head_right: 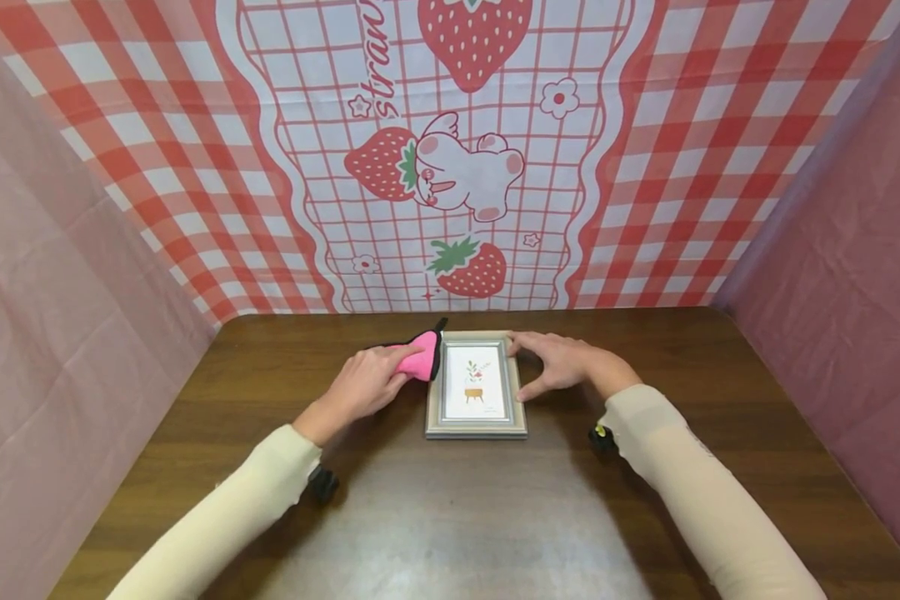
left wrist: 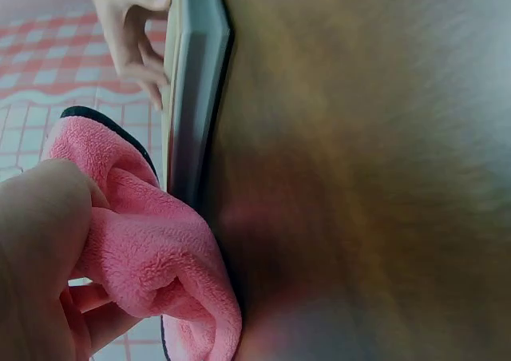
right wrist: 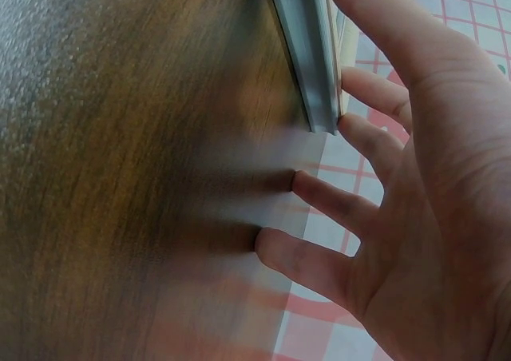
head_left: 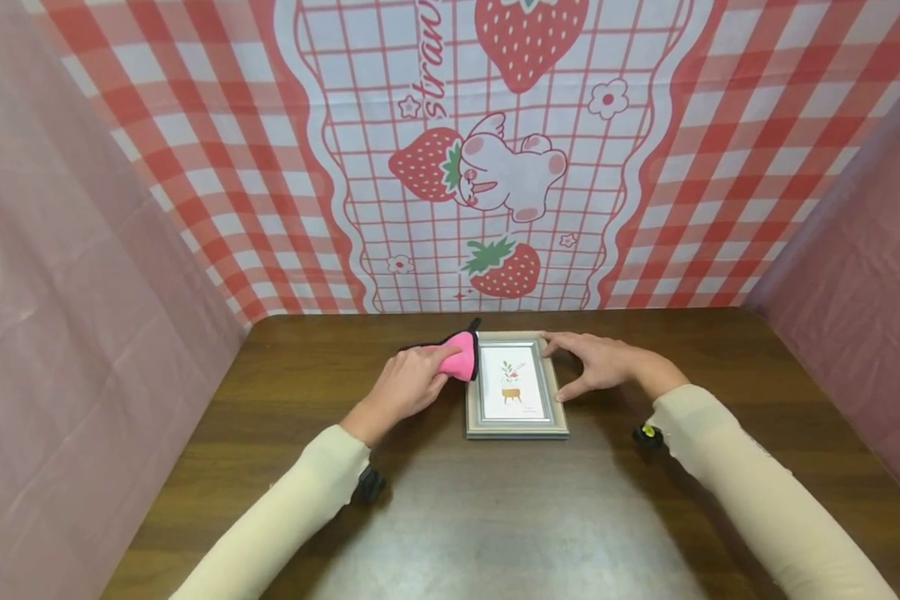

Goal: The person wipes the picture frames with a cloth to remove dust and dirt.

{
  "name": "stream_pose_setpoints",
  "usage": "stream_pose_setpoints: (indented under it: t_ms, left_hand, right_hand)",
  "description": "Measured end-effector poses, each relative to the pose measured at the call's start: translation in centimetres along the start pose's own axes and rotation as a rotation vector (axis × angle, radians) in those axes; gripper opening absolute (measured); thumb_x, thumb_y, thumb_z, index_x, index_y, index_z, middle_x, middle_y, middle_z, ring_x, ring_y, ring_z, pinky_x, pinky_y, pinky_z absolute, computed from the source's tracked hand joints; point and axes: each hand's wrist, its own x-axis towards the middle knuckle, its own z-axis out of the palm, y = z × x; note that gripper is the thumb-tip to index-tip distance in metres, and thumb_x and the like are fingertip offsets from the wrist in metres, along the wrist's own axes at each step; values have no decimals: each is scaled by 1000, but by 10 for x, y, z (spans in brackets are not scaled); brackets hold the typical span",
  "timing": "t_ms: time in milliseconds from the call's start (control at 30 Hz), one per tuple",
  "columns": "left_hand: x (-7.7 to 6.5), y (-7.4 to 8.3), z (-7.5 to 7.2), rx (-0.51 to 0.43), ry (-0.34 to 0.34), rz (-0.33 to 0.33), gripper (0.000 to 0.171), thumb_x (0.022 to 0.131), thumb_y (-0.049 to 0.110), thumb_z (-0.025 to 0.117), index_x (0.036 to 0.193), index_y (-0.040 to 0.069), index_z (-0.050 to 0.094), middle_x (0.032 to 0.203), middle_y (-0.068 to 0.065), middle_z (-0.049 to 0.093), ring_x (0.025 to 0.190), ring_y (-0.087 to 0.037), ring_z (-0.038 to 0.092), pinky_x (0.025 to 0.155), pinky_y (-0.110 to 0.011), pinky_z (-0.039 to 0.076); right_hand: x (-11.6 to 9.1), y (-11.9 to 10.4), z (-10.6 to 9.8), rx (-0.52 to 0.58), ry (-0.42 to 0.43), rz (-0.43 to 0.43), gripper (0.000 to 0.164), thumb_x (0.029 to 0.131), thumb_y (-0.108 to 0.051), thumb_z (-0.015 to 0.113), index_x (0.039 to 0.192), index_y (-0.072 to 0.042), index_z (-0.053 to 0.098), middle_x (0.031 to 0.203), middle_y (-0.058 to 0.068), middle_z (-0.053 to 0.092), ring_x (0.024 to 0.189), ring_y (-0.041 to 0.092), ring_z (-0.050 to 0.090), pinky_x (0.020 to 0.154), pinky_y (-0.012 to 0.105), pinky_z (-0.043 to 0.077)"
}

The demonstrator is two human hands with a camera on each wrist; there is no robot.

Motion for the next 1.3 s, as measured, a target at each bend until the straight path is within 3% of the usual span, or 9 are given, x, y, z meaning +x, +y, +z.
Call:
stream_pose_setpoints:
  t_ms: [67, 133, 233, 300, 533, 700, 800, 1033, 1300]
  left_hand:
    - [6, -18, 23, 31, 10, -12, 38, 110, 22, 64, 147, 20, 70, 111, -16, 86, 91, -37, 81, 76, -61, 65]
    - [13, -27, 34, 27, -37, -50, 39, 112, 26, 64, 151, 20, 67, 106, -16, 84, 90, -37, 81, 78, -60, 65]
    - [24, -47, 58, 38, -33, -80, 41, 111, 33, 64, 151, 24, 65, 98, -12, 82, 85, -35, 80, 73, -59, 63]
    - [31, -48, 58, 20, -79, -129, 43, 109, 31, 65, 151, 22, 64, 102, -13, 82, 91, -38, 81, 77, -60, 65]
    - [57, -67, 84, -96, -186, -284, 41, 104, 32, 59, 144, 25, 66, 106, -10, 79, 97, -34, 78, 83, -56, 64]
    - [73, -67, 90, -158, -259, -338, 54, 105, 34, 59, 157, 22, 63, 114, -7, 79, 104, -29, 73, 96, -51, 63]
    - [78, -65, 91, -179, -296, -361, 56, 106, 34, 59, 161, 22, 60, 116, -7, 79, 105, -28, 72, 95, -48, 63]
    - [75, -60, 87, -169, -320, -362, 61, 107, 36, 59, 166, 22, 55, 124, -9, 80, 111, -31, 72, 101, -51, 61]
    - [71, -59, 83, -218, -311, -327, 53, 105, 31, 61, 156, 18, 62, 113, -6, 78, 105, -27, 71, 104, -50, 60]
  right_hand:
    - [0, -1, 0, 1, -3, 0, 88, 88, -60, 91, 156, -14, 59, 187, 19, 31, 170, 52, 34, 129, 80, 35]
    - [1, -2, -1, 0, -8, 0, 88, 88, -61, 91, 156, -15, 58, 187, 19, 31, 169, 52, 34, 128, 80, 36]
    - [1, -2, -1, 2, -7, 3, 89, 88, -61, 91, 156, -15, 58, 187, 18, 31, 169, 51, 35, 128, 80, 36]
    - [2, -2, -1, -5, -6, 3, 89, 88, -61, 91, 156, -15, 58, 187, 18, 31, 169, 51, 36, 127, 81, 37]
    - [1, -2, -2, -14, -6, -2, 89, 88, -62, 91, 156, -15, 59, 187, 18, 31, 169, 52, 36, 126, 82, 37]
    - [0, -2, -2, -17, -7, 4, 88, 88, -61, 91, 156, -15, 58, 187, 18, 31, 168, 52, 37, 126, 81, 38]
    - [-1, -3, -3, -15, -9, 6, 88, 88, -61, 92, 156, -16, 58, 187, 19, 31, 167, 52, 37, 125, 82, 38]
    - [-1, -4, -4, -12, -9, 9, 87, 88, -60, 92, 156, -16, 59, 186, 19, 32, 168, 52, 37, 125, 81, 38]
    - [-2, -3, -2, -15, -11, 13, 89, 88, -62, 91, 157, -16, 58, 187, 20, 30, 168, 54, 36, 125, 83, 37]
